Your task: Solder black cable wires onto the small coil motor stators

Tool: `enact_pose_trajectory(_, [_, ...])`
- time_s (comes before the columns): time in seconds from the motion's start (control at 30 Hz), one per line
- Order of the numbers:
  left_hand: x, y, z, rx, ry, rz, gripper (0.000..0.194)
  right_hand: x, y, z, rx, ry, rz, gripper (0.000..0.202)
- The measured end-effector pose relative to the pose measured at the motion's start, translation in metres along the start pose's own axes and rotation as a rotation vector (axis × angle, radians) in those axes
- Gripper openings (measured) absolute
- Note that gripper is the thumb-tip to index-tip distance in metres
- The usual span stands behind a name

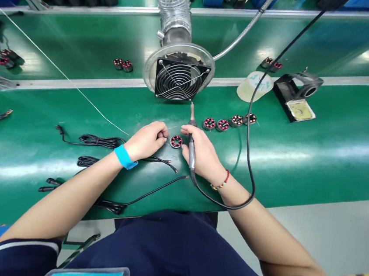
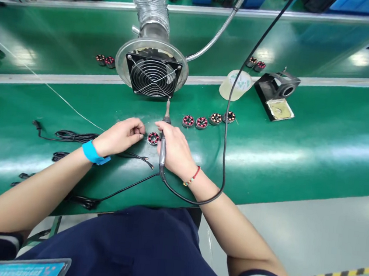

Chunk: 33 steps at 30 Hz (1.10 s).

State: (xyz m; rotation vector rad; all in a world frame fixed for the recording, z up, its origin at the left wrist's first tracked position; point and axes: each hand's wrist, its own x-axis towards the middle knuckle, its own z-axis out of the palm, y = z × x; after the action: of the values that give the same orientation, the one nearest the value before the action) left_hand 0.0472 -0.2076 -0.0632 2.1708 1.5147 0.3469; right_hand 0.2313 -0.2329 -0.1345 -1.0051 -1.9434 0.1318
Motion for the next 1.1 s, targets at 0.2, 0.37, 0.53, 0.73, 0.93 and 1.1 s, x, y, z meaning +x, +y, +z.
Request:
enact_pose_trajectory(0.2, [-0.005, -0.011, 0.01, -0.108, 0.002, -0.016, 0.019, -0.001, 0.006, 0.016, -0.105, 0.005, -0.076, 0.057])
enact_pose_trajectory(0.37, [-0.011, -0.003, 0.012, -0.017, -0.002, -0.021, 0.026, 0.0, 0.004, 0.02, -0.212, 0.073, -0.201, 0.049])
enact_pose_trajectory(0.53, [-0.013, 0.005, 0.014, -0.004, 0.039, -0.027, 0.025, -0.002, -0.004, 0.015, -0.315, 0.083, -0.257, 0.041])
enact_pose_trajectory(0.73, [-0.011, -0.003, 0.015, -0.075, 0.032, 0.07, 0.03, -0.003, -0.008, 0.012, -0.345, 0.076, -0.302, 0.039])
enact_pose_trajectory(0.93, [-0.01, -0.01, 0.012, -0.152, -0.013, 0.097, 0.034, -0.005, -0.005, 0.01, -0.269, 0.009, -0.28, 0.037])
enact_pose_trajectory(1.1, [-0.01, -0.011, 0.01, -0.233, 0.002, 0.072, 0.027, -0.003, -0.004, 0.009, -0.102, 0.035, -0.247, 0.04])
